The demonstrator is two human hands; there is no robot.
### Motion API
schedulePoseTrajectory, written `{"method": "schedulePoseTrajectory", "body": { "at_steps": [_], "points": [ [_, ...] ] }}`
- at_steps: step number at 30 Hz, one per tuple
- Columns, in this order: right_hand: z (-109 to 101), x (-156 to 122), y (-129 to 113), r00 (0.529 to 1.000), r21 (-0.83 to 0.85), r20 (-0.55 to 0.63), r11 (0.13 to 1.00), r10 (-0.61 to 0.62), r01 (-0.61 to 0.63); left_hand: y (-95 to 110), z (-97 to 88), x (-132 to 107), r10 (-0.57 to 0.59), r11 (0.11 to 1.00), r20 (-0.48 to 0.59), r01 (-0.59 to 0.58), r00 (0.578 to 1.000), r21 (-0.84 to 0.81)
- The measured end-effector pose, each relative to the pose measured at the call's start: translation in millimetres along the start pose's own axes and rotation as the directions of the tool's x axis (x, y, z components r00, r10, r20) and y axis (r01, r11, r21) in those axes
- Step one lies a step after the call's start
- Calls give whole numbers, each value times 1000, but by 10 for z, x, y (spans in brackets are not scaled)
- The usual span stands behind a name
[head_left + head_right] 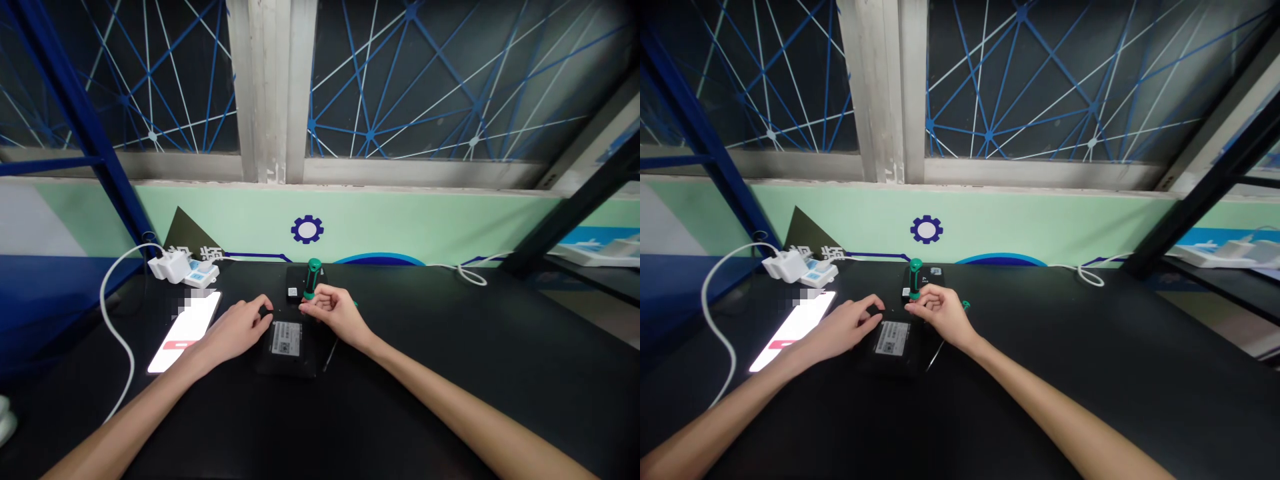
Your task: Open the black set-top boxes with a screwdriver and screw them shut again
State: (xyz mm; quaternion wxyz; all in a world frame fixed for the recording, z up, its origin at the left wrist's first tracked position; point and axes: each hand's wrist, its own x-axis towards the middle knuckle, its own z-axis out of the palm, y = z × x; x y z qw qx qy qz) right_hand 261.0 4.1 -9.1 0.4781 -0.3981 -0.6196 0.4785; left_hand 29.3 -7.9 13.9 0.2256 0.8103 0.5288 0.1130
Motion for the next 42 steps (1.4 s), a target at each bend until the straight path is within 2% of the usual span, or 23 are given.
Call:
{"method": "schedulePoseTrajectory", "body": {
  "at_steps": [9, 24, 32, 42],
  "points": [
    [-25, -30, -2, 999, -2, 53, 1000, 3, -3, 32, -23, -20, -30, 999, 20, 31, 999, -38],
    [-67, -56, -18, 992, -107, 99, 990, -83, 94, 27, -8, -19, -15, 1000, 16, 16, 1000, -14],
    [-55, -72, -162, 992, 9, 129, 1000, 15, -17, 31, -15, -12, -15, 1000, 11, 15, 1000, 14],
    [-64, -58, -152, 985, 48, 172, 999, 6, -15, 22, -9, -5, -19, 1000, 17, 19, 1000, -4]
  ]
}}
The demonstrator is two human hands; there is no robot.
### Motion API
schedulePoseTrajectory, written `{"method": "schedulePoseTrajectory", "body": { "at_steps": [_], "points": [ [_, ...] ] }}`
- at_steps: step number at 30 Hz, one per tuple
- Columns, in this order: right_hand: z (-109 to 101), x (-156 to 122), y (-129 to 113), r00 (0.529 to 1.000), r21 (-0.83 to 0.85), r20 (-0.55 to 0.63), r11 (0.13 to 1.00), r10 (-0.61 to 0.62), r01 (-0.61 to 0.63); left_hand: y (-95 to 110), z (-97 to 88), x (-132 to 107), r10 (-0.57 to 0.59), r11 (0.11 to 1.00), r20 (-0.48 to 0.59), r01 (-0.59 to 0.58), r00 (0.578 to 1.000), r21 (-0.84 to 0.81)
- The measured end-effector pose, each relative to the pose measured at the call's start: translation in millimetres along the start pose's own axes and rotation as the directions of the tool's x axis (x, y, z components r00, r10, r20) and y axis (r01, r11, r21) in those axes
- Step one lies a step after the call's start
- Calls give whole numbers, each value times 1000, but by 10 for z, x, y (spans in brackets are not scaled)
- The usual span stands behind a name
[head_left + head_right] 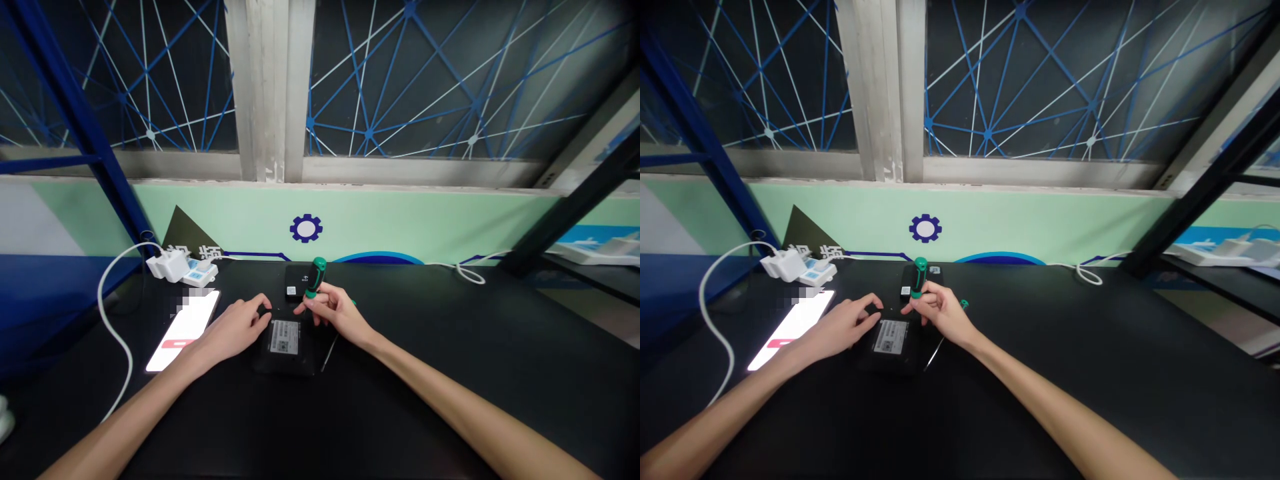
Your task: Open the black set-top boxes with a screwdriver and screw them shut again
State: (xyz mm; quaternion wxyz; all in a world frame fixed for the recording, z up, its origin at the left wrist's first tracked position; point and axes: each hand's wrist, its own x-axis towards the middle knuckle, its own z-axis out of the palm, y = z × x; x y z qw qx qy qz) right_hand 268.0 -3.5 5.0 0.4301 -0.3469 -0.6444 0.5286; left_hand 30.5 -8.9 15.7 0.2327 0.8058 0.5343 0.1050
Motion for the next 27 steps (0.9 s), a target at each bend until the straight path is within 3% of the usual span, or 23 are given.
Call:
{"method": "schedulePoseTrajectory", "body": {
  "at_steps": [19, 27],
  "points": [
    [-50, 22, 81, 1000, -69, -10, 998, 12, -13, -21, -4, -7, 6, 1000, 8, -6, 1000, -15],
    [-67, 17, 84, 997, -121, 21, 990, -70, 72, -6, -17, -11, 5, 1000, 10, -5, 1000, -11]
  ]
}}
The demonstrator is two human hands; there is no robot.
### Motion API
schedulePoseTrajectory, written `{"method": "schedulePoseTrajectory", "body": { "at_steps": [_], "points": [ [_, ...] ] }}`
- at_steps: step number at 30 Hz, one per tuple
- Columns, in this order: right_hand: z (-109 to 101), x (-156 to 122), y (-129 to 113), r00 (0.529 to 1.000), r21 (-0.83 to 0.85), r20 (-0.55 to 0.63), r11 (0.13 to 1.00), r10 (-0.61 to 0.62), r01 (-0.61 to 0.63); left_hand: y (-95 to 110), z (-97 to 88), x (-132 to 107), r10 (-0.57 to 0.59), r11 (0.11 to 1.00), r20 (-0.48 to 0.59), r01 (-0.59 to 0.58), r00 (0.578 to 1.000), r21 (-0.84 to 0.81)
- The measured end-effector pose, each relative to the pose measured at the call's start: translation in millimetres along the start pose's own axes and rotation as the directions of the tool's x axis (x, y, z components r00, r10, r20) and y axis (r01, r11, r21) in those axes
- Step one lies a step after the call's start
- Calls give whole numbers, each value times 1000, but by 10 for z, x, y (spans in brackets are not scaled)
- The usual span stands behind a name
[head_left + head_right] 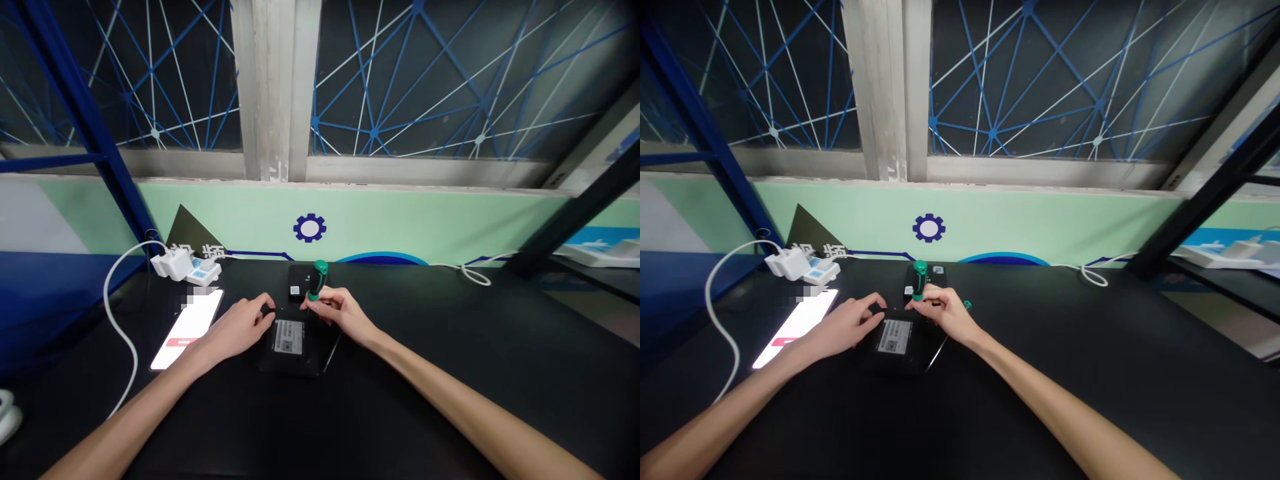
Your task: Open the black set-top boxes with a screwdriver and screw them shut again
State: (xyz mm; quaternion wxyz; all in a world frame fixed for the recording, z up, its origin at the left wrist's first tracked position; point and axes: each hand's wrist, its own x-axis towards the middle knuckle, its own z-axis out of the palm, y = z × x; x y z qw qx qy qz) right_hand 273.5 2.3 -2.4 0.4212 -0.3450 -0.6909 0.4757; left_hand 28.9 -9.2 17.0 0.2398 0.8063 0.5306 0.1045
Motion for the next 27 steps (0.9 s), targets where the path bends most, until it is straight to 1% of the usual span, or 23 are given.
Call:
{"method": "schedulePoseTrajectory", "body": {
  "at_steps": [4, 7, 11, 23, 27],
  "points": [
    [14, -4, -38, 999, 24, 7, 999, 37, -38, 10, -4, -3, -4, 1000, 5, 4, 1000, 4],
    [35, 5, -64, 997, 66, -18, 995, 73, -72, 4, 0, 0, -2, 1000, 5, 2, 1000, 5],
    [57, 15, -75, 997, 108, -22, 991, 79, -76, 1, -1, -4, -6, 1000, 0, 6, 1000, 7],
    [56, -17, -94, 994, 114, -13, 988, 109, -107, 20, -7, -3, -13, 1000, 11, 13, 1000, -7],
    [47, -19, -103, 995, 84, -18, 991, 102, -101, 13, -4, -7, -6, 1000, 10, 6, 1000, -1]
  ]
}}
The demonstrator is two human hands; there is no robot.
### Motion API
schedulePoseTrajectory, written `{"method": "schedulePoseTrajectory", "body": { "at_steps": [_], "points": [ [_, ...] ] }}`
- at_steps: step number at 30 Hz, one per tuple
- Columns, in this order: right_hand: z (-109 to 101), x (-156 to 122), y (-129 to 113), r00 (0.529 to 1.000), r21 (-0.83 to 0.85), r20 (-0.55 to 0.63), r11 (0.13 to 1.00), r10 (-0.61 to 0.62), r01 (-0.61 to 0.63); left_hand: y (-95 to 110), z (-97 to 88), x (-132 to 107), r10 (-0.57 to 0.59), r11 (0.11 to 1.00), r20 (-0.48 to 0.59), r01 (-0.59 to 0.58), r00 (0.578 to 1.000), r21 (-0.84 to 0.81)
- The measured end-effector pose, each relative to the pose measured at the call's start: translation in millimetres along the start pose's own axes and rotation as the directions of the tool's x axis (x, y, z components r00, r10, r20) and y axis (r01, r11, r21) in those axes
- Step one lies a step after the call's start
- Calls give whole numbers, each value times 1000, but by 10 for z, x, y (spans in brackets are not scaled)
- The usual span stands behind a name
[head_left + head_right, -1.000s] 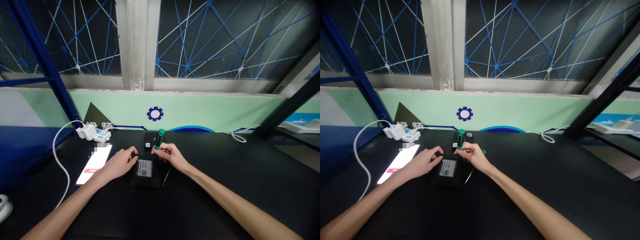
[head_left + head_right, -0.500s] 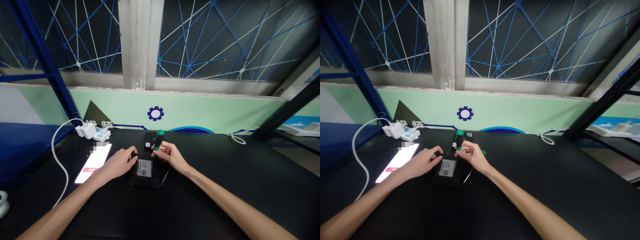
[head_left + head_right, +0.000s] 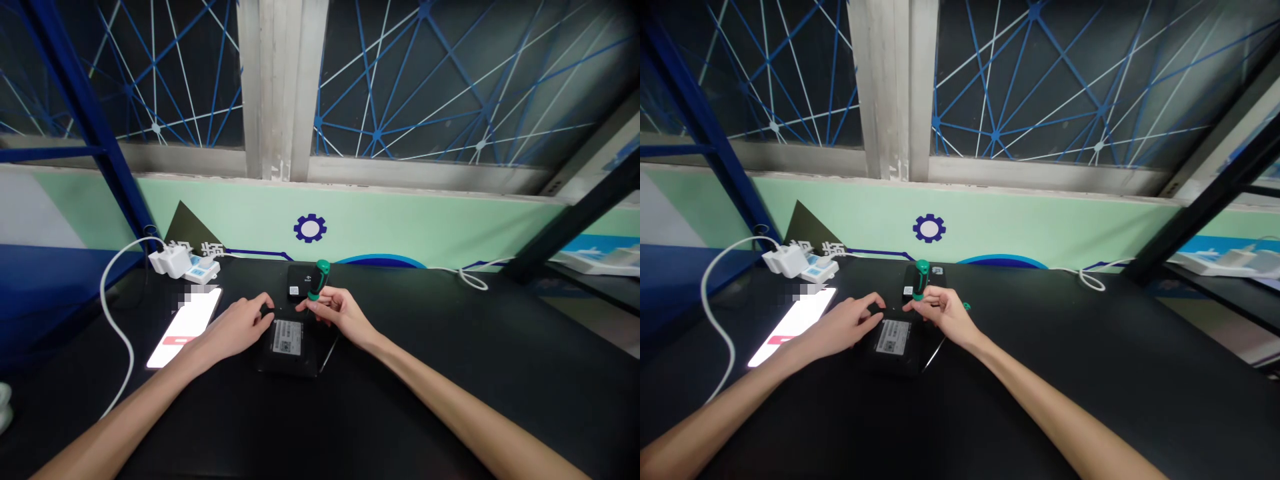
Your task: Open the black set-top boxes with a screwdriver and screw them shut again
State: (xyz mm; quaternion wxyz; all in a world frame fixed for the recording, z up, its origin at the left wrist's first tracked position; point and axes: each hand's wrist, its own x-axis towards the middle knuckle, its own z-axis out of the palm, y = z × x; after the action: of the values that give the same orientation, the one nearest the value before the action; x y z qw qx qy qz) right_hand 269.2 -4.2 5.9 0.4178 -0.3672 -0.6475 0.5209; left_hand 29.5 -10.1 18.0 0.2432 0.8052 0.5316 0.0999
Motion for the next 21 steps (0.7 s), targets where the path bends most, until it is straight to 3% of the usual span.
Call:
{"method": "schedulePoseTrajectory", "body": {
  "at_steps": [10, 21],
  "points": [
    [-44, 23, 76, 998, -38, -2, 998, -58, 58, -17, 0, -4, 5, 1000, -7, -5, 1000, 5],
    [-14, 34, 47, 1000, 44, 29, 999, 0, -1, -37, 13, 1, 4, 1000, -12, -4, 1000, -3]
  ]
}}
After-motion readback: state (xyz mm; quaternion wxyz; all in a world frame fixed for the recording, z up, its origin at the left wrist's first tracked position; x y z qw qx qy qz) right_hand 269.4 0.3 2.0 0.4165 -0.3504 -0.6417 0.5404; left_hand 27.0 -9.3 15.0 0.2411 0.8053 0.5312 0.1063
